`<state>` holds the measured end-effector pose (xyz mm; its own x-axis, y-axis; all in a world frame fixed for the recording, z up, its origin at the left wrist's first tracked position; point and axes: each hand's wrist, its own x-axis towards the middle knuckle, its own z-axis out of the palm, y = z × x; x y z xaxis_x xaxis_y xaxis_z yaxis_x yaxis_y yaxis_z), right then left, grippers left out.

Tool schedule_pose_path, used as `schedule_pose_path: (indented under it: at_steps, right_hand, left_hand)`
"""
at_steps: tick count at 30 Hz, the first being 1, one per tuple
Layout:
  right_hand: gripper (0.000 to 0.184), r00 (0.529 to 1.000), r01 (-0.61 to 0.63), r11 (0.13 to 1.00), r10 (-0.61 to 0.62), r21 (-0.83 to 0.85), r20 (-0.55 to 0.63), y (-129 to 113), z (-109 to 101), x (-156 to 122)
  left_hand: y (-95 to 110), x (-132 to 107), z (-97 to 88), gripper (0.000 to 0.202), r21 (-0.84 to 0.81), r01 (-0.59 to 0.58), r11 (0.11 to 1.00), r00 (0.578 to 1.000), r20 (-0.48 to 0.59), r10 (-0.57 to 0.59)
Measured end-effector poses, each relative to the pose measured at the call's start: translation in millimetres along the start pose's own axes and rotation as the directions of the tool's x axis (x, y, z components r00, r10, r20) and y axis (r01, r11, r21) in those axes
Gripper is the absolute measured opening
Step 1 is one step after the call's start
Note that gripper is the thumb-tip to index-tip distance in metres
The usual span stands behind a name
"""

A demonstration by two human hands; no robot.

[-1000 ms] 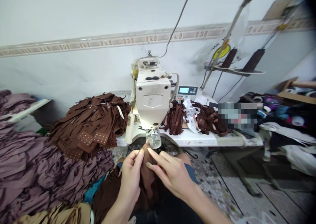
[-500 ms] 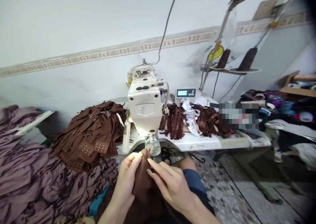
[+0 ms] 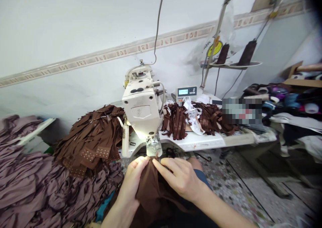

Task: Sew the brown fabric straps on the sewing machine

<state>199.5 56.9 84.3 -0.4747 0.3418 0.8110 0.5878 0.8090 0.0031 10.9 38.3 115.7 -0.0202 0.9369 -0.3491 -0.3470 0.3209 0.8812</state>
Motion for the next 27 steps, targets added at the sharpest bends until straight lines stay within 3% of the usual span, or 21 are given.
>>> schedule_pose_path:
  at_steps: [3, 8, 13, 15, 17, 19, 24, 27]
  right_hand:
    - [0.031, 0.998, -0.049, 0.999, 0.05, 0.011, -0.026, -1, 5, 5]
    - [0.03, 0.957, -0.288, 0.956, 0.287, 0.061, 0.036, -4, 19, 5]
    - [0.031, 0.934, -0.338, 0.941, 0.333, 0.016, 0.129, 2, 21, 8]
    - [0.031, 0.916, -0.37, 0.928, 0.357, 0.042, 0.183, 7, 17, 11]
    - [0.031, 0.901, -0.406, 0.907, 0.377, 0.111, 0.215, 9, 12, 14]
    - [0.029, 0.892, -0.441, 0.869, 0.396, 0.224, 0.217, 7, 7, 16]
    - [0.027, 0.855, -0.513, 0.703, 0.473, 0.493, 0.214, 2, 4, 13]
    - [0.028, 0.857, -0.505, 0.728, 0.487, 0.463, 0.169, 5, 12, 9]
  left_hand:
    - [3, -3, 3.0, 0.043, 0.031, -0.001, 1.0, 1.0, 0.017, 0.0]
    - [5, 4, 2.1, 0.048, 0.148, -0.097, 0.984, 0.995, 0.032, 0.093]
    - [-1, 23, -3.5, 0.048, 0.21, -0.14, 0.968, 0.99, 0.041, 0.134]
    - [-2, 27, -5.9, 0.045, 0.282, -0.24, 0.929, 0.969, 0.016, 0.246]
    - [0, 24, -8.8, 0.038, 0.425, -0.381, 0.821, 0.912, 0.027, 0.41]
    - [3, 16, -12.0, 0.035, 0.57, -0.496, 0.655, 0.84, 0.122, 0.529]
    - [0, 1, -18.8, 0.034, 0.672, -0.696, 0.254, 0.663, 0.464, 0.588]
    - [-8, 8, -20.0, 0.039, 0.702, -0.708, 0.068, 0.589, 0.536, 0.605]
